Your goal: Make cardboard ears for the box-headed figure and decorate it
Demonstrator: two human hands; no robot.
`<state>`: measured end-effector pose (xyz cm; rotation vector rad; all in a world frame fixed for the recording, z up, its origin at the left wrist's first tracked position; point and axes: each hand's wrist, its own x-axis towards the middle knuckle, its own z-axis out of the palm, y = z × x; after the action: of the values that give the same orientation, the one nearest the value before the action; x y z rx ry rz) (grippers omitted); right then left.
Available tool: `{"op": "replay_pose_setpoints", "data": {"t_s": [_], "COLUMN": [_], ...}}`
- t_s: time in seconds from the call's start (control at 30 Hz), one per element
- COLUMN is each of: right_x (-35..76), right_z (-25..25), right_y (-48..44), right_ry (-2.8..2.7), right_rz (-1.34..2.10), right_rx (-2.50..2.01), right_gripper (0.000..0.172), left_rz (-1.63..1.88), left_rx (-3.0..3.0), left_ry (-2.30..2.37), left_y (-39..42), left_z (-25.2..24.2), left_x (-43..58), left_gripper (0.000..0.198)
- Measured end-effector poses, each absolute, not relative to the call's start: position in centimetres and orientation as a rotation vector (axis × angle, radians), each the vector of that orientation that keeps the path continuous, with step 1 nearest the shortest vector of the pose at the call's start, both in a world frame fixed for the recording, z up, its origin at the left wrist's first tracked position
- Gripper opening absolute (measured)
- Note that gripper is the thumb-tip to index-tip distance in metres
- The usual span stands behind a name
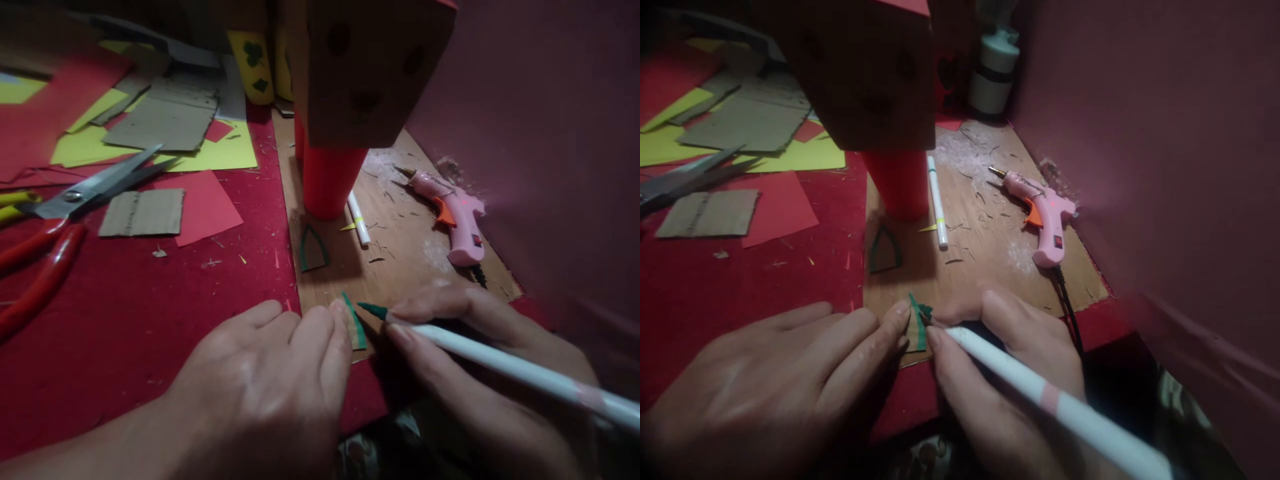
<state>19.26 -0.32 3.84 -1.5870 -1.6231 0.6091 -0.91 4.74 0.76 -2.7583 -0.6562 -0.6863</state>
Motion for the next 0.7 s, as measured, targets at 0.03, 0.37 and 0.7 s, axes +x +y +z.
{"op": "replay_pose_setpoints", "data": {"t_s": [0.03,0.37,0.7], "right_x": [19.3,19.2,18.8], "right_z": [3.9,3.9,3.6], "right_y": [-0.1,1.1,0.9], "right_ry": [-1.631,-1.692,-1.691], "right_rz": [0.590,0.623,0.553], "right_rx": [-1.592,-1.570,-1.576], "right_gripper": [0.011,0.012,0.014], "left_rz": [-0.690,-0.722,-0.738], "left_rx": [-2.762,-2.765,-2.753], "left_ry": [-0.661,-0.690,-0.727], "left_y": [4.7,4.8,4.6], "left_z": [0.8,1.1,1.2], "left_x": [-1.0,-0.5,-0.3], "left_gripper": [0.033,0.036,0.040]}}
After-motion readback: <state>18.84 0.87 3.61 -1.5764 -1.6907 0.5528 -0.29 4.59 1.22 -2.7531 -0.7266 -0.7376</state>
